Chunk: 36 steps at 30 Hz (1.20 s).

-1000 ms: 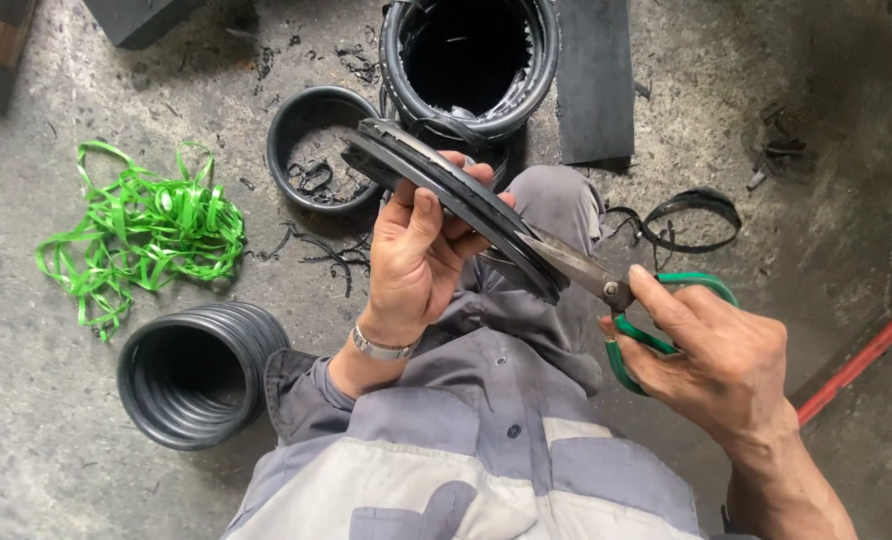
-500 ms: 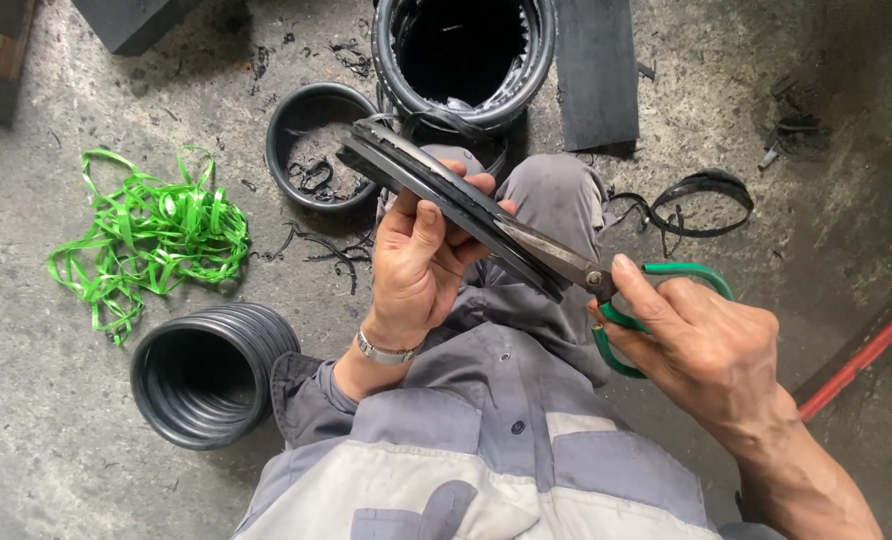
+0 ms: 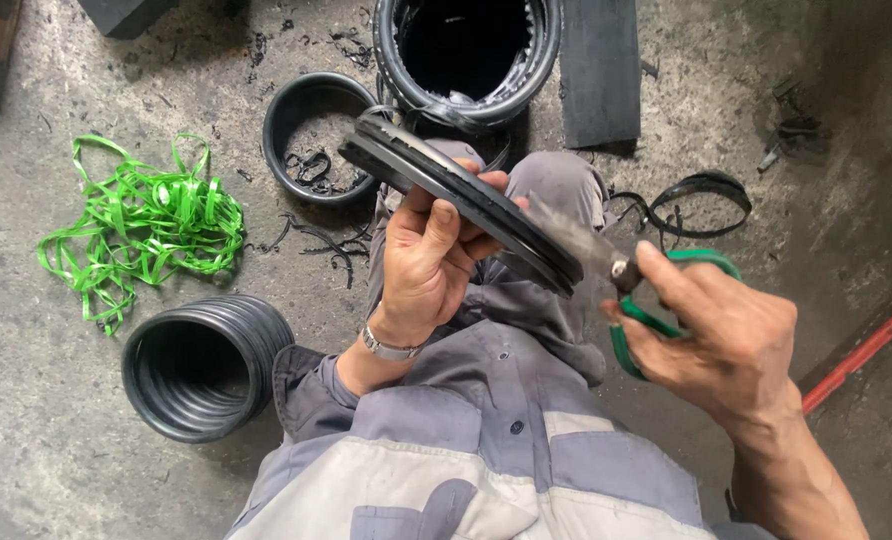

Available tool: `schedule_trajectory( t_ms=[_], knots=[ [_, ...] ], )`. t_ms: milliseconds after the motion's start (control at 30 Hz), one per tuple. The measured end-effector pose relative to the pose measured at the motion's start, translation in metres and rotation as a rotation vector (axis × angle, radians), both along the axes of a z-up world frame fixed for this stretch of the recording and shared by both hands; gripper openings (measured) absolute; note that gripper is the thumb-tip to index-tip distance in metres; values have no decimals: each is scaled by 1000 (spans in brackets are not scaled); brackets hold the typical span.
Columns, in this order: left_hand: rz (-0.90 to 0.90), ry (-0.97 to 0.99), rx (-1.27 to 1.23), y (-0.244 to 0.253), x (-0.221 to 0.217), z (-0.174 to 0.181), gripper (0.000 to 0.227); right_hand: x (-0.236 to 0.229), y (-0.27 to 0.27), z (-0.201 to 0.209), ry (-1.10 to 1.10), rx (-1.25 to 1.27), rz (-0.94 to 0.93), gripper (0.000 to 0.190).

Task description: The person sits on the workshop floor and uses green-handled scissors to trim excess rubber from a black rubber ring, rotating the ring and cutting along its edge while discarding trimmed scraps onto the floor.

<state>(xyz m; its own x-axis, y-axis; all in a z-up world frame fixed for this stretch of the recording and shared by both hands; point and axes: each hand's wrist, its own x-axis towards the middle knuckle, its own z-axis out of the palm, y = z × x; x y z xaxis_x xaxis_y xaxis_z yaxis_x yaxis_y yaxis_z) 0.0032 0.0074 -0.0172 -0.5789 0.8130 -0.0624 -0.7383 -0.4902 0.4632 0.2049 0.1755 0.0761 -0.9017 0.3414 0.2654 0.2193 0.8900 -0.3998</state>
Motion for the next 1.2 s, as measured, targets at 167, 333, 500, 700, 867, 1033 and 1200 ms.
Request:
schedule_trajectory(
  t_ms=[167, 333, 500, 700, 867, 1033, 1200],
  knots=[
    [-29, 19, 27, 4, 3, -3, 40, 5, -1, 2, -33, -8, -42, 57],
    [-72, 38, -24, 4, 12, 0, 39, 7, 0, 6, -71, 8, 0, 59],
    [-83, 26, -32, 1, 11, -2, 40, 9, 0, 4, -77, 8, 37, 61],
    [-68, 54, 17, 1, 9, -1, 40, 7, 0, -4, -49, 28, 39, 60],
    [-48, 18, 2, 2, 7, -5, 39, 3, 3, -3, 15, -11, -20, 57],
    [-69, 17, -14, 2, 12, -7, 38, 7, -1, 3, -50, -9, -13, 58],
    [-113, 67, -18, 1, 18, -8, 40, 9, 0, 7, -81, -5, 24, 61]
  ],
)
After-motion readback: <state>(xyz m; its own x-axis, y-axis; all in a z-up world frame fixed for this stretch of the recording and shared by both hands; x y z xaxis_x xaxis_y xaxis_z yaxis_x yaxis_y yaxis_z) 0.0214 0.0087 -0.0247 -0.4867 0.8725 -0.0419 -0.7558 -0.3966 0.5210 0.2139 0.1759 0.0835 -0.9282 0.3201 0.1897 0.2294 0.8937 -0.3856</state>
